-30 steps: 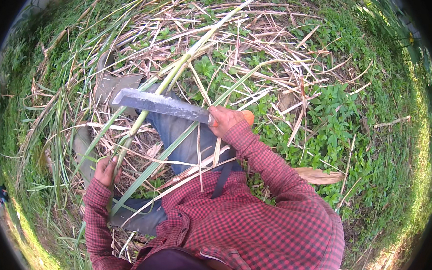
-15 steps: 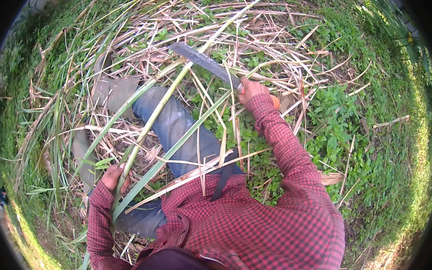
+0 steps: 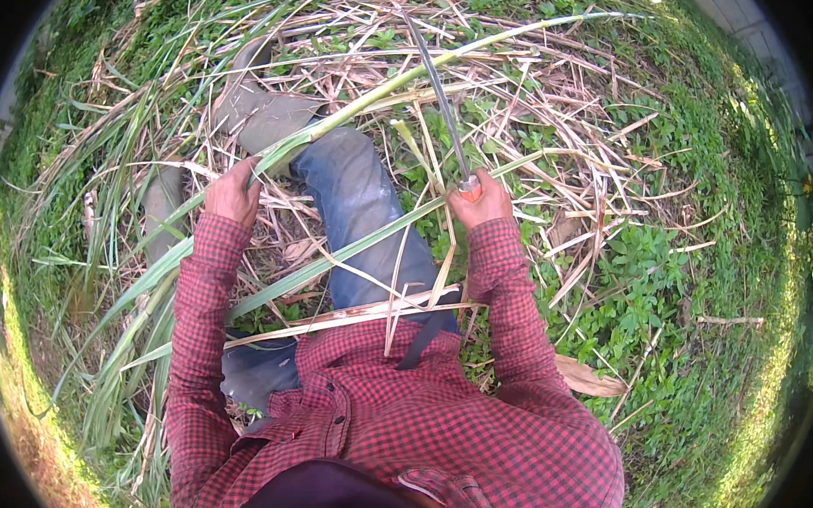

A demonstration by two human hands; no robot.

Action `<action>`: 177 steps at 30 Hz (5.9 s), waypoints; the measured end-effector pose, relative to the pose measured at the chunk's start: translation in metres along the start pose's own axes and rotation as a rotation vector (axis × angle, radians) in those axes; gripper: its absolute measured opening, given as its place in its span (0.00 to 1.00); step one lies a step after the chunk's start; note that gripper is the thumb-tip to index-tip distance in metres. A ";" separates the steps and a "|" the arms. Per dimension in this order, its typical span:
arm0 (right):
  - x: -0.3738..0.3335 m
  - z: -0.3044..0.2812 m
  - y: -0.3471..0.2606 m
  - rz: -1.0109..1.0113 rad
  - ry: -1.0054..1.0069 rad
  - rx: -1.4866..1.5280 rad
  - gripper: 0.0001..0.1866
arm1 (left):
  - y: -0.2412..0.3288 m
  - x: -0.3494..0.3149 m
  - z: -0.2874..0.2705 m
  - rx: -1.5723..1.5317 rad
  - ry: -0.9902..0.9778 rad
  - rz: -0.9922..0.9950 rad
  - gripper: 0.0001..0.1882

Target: The person uses a machete to cut long green plant stalks into smaller pieces. They hold the stalks with their left hand and repeatedly strike them with the machete in their right hand, creating a pile of chopped vegetation on the ground.

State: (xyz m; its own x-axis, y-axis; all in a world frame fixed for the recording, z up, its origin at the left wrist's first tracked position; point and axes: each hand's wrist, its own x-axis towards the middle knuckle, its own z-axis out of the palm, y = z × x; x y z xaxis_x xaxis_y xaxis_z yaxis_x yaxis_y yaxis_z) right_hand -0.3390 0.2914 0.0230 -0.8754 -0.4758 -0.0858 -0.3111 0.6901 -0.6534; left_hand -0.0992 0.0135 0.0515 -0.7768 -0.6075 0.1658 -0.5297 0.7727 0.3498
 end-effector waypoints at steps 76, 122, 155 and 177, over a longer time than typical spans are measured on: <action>-0.052 -0.003 -0.092 -0.539 -0.472 -0.338 0.28 | -0.134 -0.109 0.063 -2.084 1.009 -0.613 0.18; 0.115 -0.112 -0.046 -0.137 -0.039 -0.709 0.25 | -0.108 -0.087 0.000 -1.750 1.011 -0.497 0.23; 0.035 -0.009 -0.049 -0.271 -0.038 -0.594 0.23 | -0.036 -0.109 -0.047 -1.390 1.347 -0.619 0.15; 0.095 -0.029 0.053 0.112 0.057 -0.511 0.31 | 0.037 -0.182 -0.016 -0.555 0.277 -0.403 0.16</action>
State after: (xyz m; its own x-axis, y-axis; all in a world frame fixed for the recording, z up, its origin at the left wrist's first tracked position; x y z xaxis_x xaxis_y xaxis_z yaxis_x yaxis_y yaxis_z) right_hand -0.4495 0.2987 0.0015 -0.9279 -0.3632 -0.0842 -0.3427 0.9198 -0.1912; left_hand 0.0275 0.1499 0.0491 -0.4055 -0.9053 0.1270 -0.4486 0.3181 0.8352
